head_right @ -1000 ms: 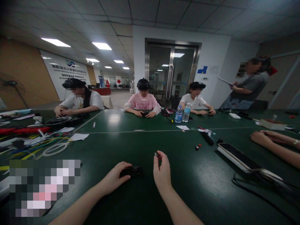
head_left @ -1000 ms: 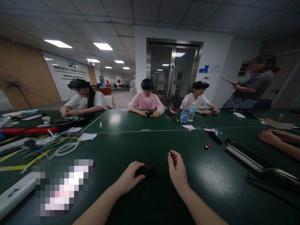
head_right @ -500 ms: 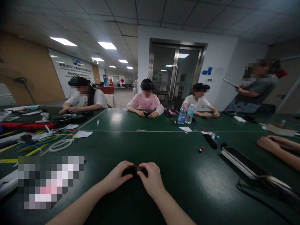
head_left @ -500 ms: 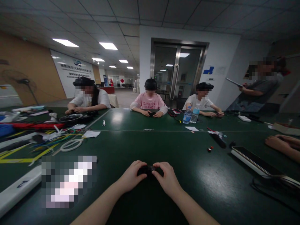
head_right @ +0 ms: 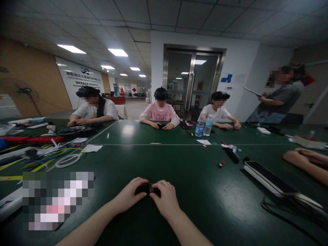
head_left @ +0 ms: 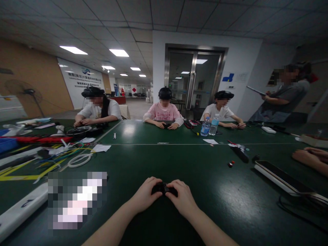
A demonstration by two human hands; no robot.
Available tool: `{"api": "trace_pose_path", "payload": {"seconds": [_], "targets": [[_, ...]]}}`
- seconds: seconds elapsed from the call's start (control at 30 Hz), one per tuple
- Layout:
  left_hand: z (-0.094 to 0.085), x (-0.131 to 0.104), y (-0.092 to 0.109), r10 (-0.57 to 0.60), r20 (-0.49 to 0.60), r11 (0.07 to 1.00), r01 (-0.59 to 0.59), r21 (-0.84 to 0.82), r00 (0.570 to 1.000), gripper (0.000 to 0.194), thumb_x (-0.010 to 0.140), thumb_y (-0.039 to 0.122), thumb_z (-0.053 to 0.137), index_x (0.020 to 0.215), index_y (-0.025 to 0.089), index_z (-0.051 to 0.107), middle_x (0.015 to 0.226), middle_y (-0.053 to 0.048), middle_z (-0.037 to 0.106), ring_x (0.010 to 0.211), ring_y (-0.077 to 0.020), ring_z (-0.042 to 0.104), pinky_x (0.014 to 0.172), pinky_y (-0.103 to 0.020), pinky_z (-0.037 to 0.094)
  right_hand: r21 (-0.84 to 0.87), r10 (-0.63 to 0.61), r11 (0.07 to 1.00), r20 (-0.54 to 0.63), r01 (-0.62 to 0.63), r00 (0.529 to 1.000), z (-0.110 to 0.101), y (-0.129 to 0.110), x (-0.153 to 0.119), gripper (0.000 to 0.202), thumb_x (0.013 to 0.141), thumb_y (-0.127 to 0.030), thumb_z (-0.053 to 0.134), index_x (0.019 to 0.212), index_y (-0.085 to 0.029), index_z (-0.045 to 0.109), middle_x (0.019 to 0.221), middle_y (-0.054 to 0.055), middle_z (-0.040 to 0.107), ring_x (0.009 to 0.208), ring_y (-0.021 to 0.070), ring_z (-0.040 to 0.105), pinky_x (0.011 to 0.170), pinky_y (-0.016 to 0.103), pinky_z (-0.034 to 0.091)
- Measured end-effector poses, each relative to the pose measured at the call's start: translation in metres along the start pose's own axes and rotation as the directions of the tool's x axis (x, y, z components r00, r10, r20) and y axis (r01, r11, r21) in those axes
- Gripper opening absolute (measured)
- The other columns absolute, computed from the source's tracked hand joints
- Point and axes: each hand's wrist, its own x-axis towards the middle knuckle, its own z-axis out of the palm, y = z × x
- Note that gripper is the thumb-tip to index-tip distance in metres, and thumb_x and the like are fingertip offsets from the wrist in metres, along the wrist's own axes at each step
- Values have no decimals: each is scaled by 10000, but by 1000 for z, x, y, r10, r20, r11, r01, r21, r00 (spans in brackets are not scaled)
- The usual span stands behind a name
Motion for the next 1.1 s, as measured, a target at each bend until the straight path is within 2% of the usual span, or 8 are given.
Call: {"api": "trace_pose_path", "payload": {"seconds": [0.3,0.57,0.9,1.1], "targets": [[1,0,-1,4,12,1000,-5,18,1000,447,760,308,582,1194,236,505,1174,-53,523,1095,-212,477,954,-350,383,38,-28,999,19,27,999,-2,4,2,240,802,-329,525,1010,-300,642,1023,-7,600,1015,180,531,921,346,365],[9,2,-11,39,-29,999,-38,33,999,430,778,304,568,1198,240,502,1185,-50,512,1110,-199,466,972,-330,367,41,-45,998,-11,45,999,2,8,3,261,783,-294,543,1033,-289,618,1051,-4,608,1035,190,534,935,356,362],[5,0,-5,-8,-4,999,9,44,1000,474,782,342,559,1235,236,471,1219,-56,503,1121,-211,464,967,-343,368,28,-24,999,10,23,1000,-3,3,0,212,795,-295,528,989,-285,613,1054,-15,601,1042,180,529,923,346,365],[7,1,-7,19,-27,999,-18,44,999,424,790,323,558,1202,242,497,1192,-50,514,1106,-201,467,962,-344,377,28,-40,999,6,40,999,-4,1,0,207,795,-291,529,984,-283,613,1043,-14,603,1026,177,533,932,351,359]]}}
